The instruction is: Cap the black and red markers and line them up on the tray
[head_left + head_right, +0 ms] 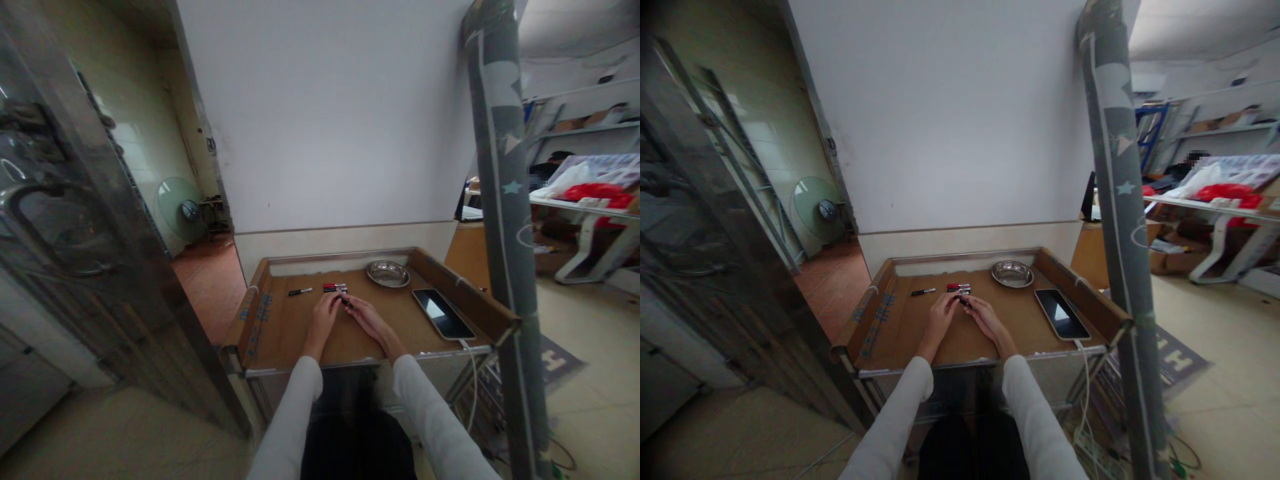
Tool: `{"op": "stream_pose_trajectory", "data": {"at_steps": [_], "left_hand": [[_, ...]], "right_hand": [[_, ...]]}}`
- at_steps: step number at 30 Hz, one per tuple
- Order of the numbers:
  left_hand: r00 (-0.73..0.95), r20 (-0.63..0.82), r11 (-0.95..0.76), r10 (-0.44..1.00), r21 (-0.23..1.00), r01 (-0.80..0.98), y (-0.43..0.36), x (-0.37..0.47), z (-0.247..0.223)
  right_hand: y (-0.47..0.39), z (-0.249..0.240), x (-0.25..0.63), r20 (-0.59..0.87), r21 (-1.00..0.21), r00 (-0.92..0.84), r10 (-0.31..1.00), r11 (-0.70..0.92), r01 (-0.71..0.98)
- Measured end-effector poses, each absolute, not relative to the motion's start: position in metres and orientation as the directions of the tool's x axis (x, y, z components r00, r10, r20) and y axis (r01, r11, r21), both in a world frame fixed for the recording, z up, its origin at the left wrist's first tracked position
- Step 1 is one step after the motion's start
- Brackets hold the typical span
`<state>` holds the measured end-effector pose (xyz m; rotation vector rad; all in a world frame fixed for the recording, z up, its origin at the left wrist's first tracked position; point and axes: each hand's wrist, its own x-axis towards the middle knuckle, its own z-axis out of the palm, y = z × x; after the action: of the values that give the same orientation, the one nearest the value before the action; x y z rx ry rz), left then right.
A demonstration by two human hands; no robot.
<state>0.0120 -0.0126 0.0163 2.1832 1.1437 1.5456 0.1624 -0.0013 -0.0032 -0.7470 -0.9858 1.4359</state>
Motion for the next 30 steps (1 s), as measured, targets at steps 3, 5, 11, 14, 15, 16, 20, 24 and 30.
{"op": "stream_pose_trajectory", "data": {"at_steps": [3,5,11,14,15,16,20,24,30], "left_hand": [[0.064,0.699,-0.642,0.713,0.612,0.462,-0.0154,0.0093,0.0185],[-0.004,0.704,-0.627,0.71,0.636,0.45,-0.0166,0.0069,0.0195],[0.025,0.719,-0.656,0.694,0.618,0.433,-0.0173,0.0063,0.0201],[0.157,0.721,-0.699,0.675,0.557,0.448,-0.0193,0.0089,0.0203],[0.134,0.723,-0.688,0.677,0.558,0.464,-0.0199,0.0097,0.0204],[0.12,0.724,-0.679,0.68,0.559,0.477,-0.0202,0.0105,0.0204],[0.234,0.717,-0.721,0.657,0.507,0.472,-0.0195,0.0128,0.0198],[0.198,0.729,-0.716,0.655,0.516,0.471,-0.0198,0.0127,0.0202],[0.049,0.739,-0.666,0.672,0.574,0.476,-0.0196,0.0099,0.0233]], "right_hand": [[-0.0017,-0.0012,0.1613,0.109,-0.881,-0.087,0.99,0.056,-0.47],[-0.0022,0.0004,0.1608,0.116,-0.872,-0.073,0.991,0.066,-0.486],[-0.0035,0.0007,0.1603,0.129,-0.87,-0.082,0.988,0.073,-0.488],[-0.0027,-0.0022,0.1607,0.137,-0.873,-0.09,0.986,0.078,-0.481],[-0.0021,-0.0032,0.1609,0.136,-0.875,-0.094,0.986,0.075,-0.479],[-0.0014,-0.004,0.1613,0.134,-0.876,-0.097,0.986,0.072,-0.477],[0.0015,-0.006,0.163,0.111,-0.886,-0.073,0.991,0.065,-0.459],[0.0028,-0.0062,0.1645,0.092,-0.888,-0.06,0.994,0.055,-0.457],[0.0037,-0.0069,0.1656,0.082,-0.887,-0.081,0.993,0.035,-0.459]]}}
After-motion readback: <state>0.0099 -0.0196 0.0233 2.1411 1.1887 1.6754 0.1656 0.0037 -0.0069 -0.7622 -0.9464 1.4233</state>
